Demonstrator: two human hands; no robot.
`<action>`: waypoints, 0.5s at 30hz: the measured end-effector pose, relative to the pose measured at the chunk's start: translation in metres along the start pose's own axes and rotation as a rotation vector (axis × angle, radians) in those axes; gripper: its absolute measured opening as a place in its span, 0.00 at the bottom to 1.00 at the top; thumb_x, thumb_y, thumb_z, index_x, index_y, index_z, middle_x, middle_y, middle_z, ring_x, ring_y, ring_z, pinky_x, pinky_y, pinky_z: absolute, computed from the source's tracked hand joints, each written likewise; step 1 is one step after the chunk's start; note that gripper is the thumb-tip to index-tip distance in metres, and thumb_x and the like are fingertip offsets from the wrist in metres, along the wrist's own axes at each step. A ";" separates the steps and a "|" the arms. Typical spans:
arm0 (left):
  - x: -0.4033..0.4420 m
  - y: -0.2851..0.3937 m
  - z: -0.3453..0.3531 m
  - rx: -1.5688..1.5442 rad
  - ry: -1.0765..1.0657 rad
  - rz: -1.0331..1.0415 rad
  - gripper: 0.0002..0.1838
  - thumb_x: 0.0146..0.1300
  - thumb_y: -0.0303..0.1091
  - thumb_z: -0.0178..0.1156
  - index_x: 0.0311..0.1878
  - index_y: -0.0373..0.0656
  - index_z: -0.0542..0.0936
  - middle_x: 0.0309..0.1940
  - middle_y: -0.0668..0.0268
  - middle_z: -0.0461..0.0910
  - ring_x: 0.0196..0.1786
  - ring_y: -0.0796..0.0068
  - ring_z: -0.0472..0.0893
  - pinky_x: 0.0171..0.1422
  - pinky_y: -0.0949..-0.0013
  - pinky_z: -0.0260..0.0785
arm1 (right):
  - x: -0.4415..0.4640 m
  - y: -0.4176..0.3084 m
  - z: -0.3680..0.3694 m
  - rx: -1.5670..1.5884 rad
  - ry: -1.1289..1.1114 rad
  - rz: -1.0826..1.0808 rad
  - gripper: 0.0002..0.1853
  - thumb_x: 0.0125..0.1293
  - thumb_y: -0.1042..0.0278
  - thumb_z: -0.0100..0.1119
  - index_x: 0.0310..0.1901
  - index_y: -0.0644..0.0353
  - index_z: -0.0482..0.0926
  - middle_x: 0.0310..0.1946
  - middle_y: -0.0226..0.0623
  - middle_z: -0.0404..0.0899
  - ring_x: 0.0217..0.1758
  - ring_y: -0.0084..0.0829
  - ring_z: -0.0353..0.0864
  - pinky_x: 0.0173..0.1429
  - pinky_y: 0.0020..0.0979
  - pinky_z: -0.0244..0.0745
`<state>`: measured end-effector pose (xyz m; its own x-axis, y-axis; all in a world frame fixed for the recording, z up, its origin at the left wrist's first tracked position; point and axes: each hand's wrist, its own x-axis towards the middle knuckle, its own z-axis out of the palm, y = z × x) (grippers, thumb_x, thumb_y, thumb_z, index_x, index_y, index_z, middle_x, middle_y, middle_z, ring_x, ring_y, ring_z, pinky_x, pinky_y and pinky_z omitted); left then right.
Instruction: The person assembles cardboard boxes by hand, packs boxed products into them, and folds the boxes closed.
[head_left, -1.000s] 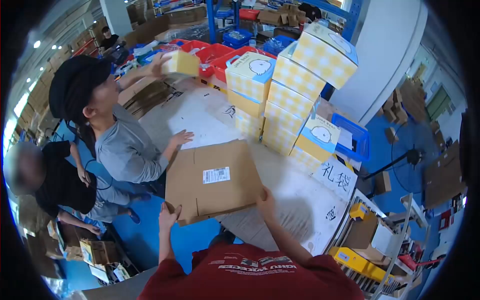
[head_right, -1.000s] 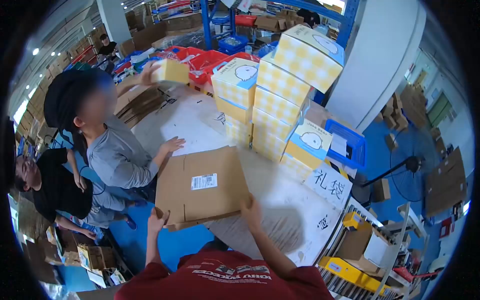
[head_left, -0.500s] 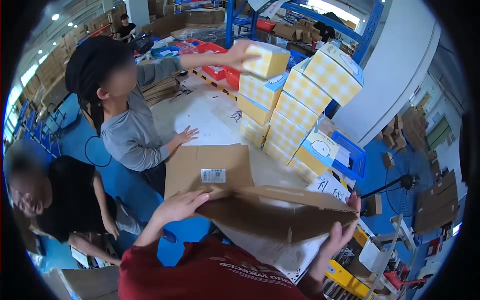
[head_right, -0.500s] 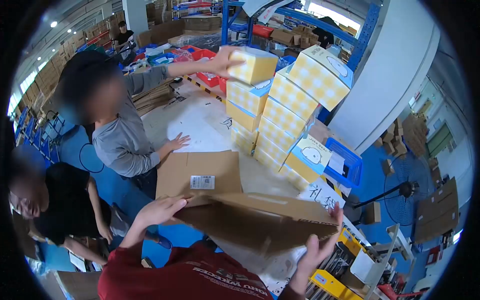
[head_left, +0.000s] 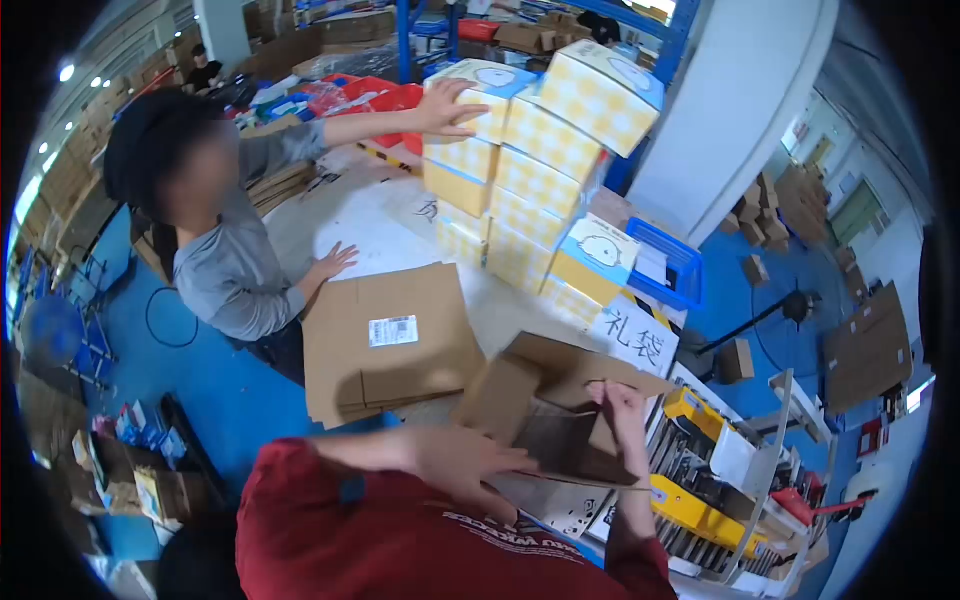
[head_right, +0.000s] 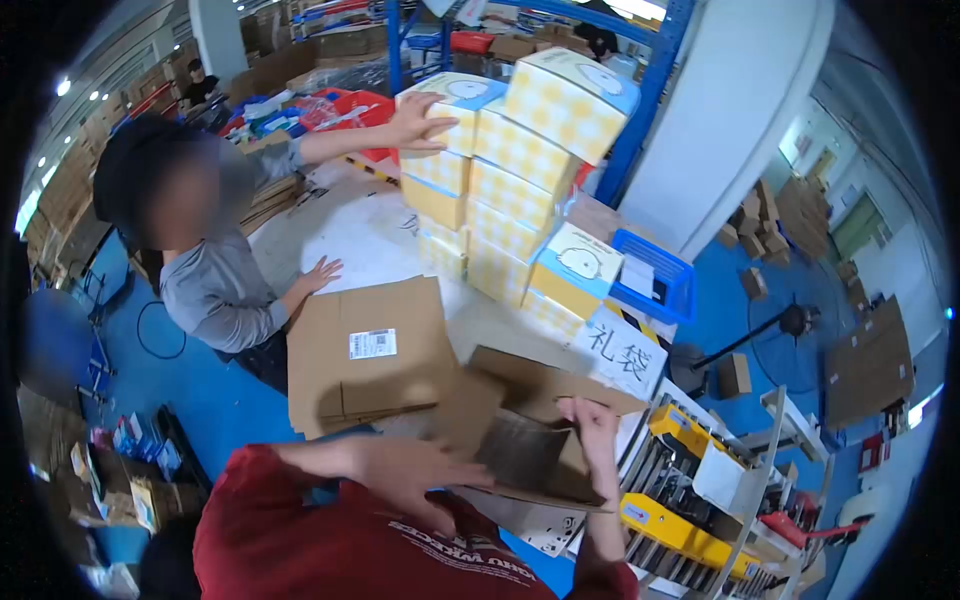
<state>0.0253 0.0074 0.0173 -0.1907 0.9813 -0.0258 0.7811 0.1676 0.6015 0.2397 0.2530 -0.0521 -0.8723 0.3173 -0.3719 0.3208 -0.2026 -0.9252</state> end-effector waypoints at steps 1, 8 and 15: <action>-0.004 0.005 0.004 0.094 0.021 -0.042 0.45 0.60 0.67 0.66 0.70 0.40 0.72 0.63 0.47 0.73 0.65 0.44 0.73 0.70 0.41 0.65 | 0.005 0.024 -0.002 0.049 0.104 -0.082 0.14 0.70 0.67 0.72 0.51 0.64 0.81 0.47 0.31 0.81 0.47 0.22 0.79 0.56 0.27 0.74; 0.020 -0.048 0.040 0.324 0.387 -0.019 0.47 0.63 0.69 0.63 0.73 0.40 0.70 0.74 0.46 0.63 0.74 0.48 0.67 0.76 0.41 0.61 | -0.070 0.001 -0.019 -0.388 0.696 -0.357 0.16 0.76 0.59 0.62 0.56 0.61 0.82 0.46 0.40 0.82 0.52 0.28 0.82 0.65 0.37 0.75; -0.043 -0.167 0.142 -2.102 0.395 -0.086 0.38 0.74 0.58 0.57 0.77 0.40 0.66 0.79 0.48 0.59 0.78 0.54 0.65 0.78 0.53 0.63 | -0.110 0.053 0.012 -1.170 -0.012 -0.907 0.24 0.59 0.61 0.68 0.57 0.61 0.84 0.58 0.53 0.83 0.65 0.53 0.82 0.69 0.52 0.77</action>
<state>-0.0123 -0.0489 -0.1952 -0.4809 0.8660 -0.1372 -0.8320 -0.4013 0.3831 0.3482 0.1967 -0.0590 -0.9336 -0.0844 0.3482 -0.2201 0.9020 -0.3714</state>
